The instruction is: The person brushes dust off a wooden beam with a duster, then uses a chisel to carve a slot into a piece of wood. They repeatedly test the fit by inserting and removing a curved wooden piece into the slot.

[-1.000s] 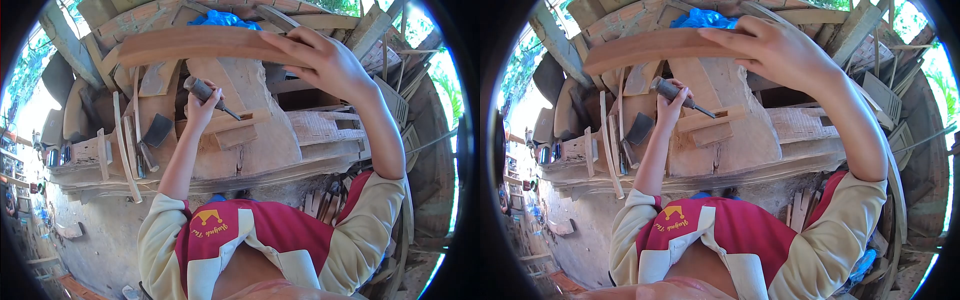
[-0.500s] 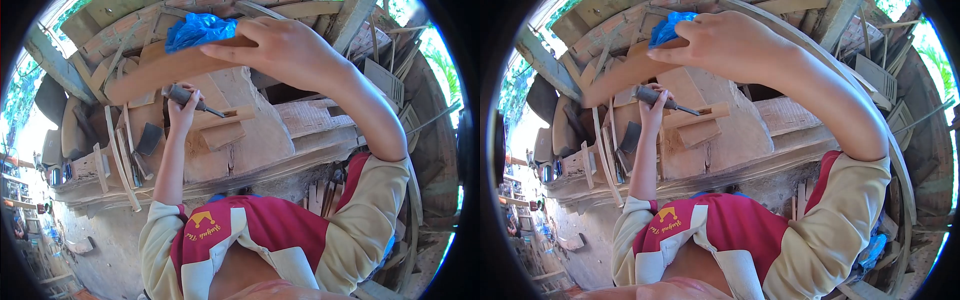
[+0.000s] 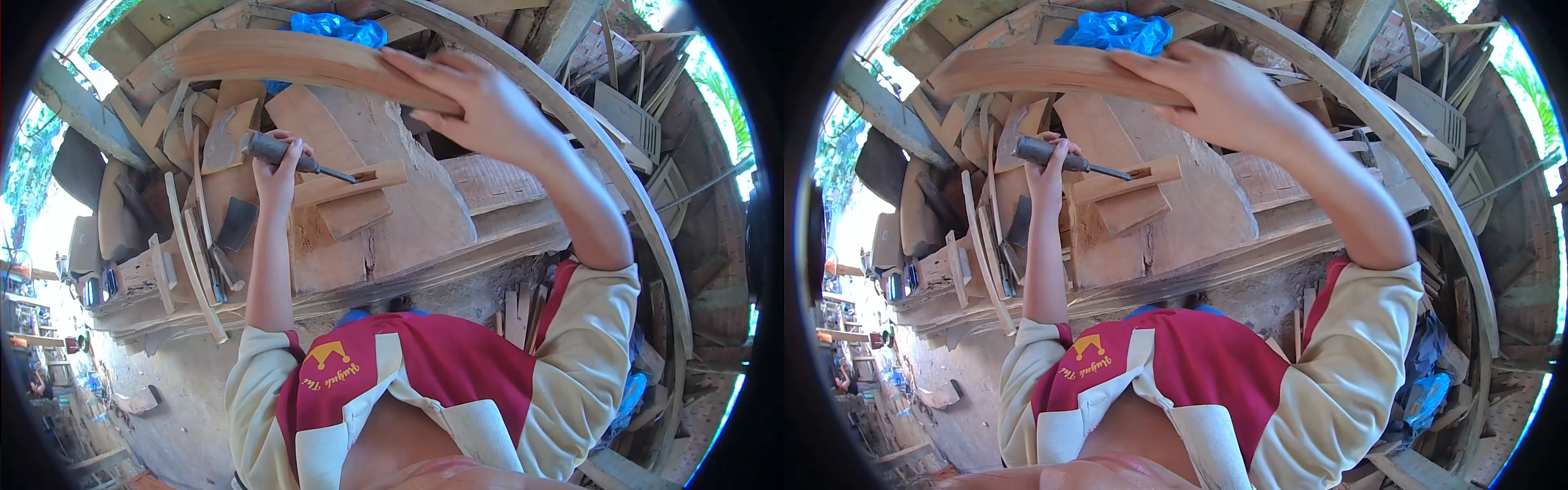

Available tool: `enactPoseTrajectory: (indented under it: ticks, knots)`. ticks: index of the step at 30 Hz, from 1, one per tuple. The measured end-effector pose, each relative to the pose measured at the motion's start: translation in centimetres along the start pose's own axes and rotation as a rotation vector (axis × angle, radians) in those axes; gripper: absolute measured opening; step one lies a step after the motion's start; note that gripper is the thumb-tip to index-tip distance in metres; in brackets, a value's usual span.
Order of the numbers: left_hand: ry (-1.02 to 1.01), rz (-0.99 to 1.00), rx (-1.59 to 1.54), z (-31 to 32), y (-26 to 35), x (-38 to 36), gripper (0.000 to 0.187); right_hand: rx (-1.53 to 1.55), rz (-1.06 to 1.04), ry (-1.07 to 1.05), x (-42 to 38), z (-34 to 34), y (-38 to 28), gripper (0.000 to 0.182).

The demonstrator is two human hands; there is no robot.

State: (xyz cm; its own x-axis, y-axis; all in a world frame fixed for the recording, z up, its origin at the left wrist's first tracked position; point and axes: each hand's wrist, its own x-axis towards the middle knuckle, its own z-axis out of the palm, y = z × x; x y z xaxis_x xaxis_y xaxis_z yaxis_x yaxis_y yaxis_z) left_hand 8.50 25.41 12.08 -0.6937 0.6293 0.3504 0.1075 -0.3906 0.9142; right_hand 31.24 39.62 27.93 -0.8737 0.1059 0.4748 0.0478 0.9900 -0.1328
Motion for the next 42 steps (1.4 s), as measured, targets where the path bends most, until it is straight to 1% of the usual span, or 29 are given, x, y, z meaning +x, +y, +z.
enactPoseTrajectory:
  ticks: [1,3,5,6,8,9,11,12,13,15,19,21,22,24,28,30,34,37,39,40,42]
  knots:
    - [-0.031,0.025,0.009,0.0,-0.1,0.1,0.017,0.015,0.077,-0.014,-1.1,1.6,0.8,0.064]
    - [-0.056,0.057,0.014,0.3,-0.1,0.4,0.018,0.243,0.264,-0.028,-3.3,5.7,2.5,0.066]
    - [0.005,-0.003,0.079,1.0,0.0,0.5,0.022,0.348,0.370,0.025,-5.3,10.1,3.9,0.066]
    - [0.011,-0.004,0.081,1.4,-0.2,0.7,0.022,0.352,0.367,0.020,-6.2,12.8,4.6,0.066]
    - [0.033,0.045,0.046,2.4,-0.4,1.3,0.025,0.588,0.435,0.247,-7.6,17.4,5.8,0.062]
    - [0.036,0.045,0.050,2.7,-0.3,1.4,0.025,0.593,0.434,0.246,-7.9,18.4,5.5,0.062]
    - [0.061,0.076,0.147,3.3,-0.2,1.7,0.028,0.761,0.611,0.305,-8.5,20.0,4.7,0.060]
    - [0.075,0.046,0.126,3.5,-0.2,1.6,0.033,0.796,0.670,0.294,-8.7,20.5,4.6,0.059]
    - [0.073,0.039,0.134,3.6,-0.1,1.3,0.033,0.805,0.677,0.292,-8.8,21.1,4.7,0.059]
    - [-0.019,0.040,-0.020,4.0,0.4,0.7,0.041,0.832,0.725,0.263,-8.9,21.7,5.0,0.056]
    - [-0.066,0.075,0.018,4.4,0.6,0.2,0.040,0.906,0.761,0.238,-8.5,21.4,4.5,0.057]
    - [-0.075,0.081,0.279,4.2,0.7,0.4,0.041,0.970,0.784,0.219,-8.3,21.1,3.7,0.059]
    - [-0.071,0.085,0.280,4.1,0.6,0.5,0.041,0.970,0.778,0.218,-8.1,20.9,3.5,0.059]
    - [-0.025,0.145,0.388,3.8,0.3,0.5,0.041,0.915,0.767,0.214,-7.9,20.4,3.0,0.059]
    - [0.013,0.116,0.445,3.7,1.0,0.3,0.041,0.946,0.780,0.216,-8.0,20.9,2.8,0.059]
    - [0.005,0.155,0.485,4.0,1.3,0.3,0.040,0.974,0.786,0.203,-8.0,20.9,2.8,0.059]
    - [-0.014,0.172,0.473,4.5,1.7,0.4,0.041,0.969,0.791,0.201,-8.1,21.0,2.7,0.059]
    - [-0.015,0.156,0.523,5.0,2.1,0.2,0.038,1.001,0.798,0.209,-8.0,20.8,2.5,0.059]
    - [-0.097,0.089,0.557,5.3,2.4,-0.3,0.032,0.989,0.811,0.206,-8.0,20.6,2.4,0.058]
    - [-0.084,0.094,0.577,5.4,2.2,-0.4,0.027,0.988,0.808,0.209,-7.9,20.6,2.3,0.058]
    - [-0.082,0.131,0.540,5.5,2.0,-0.9,0.026,0.983,0.804,0.190,-7.8,20.4,2.3,0.057]
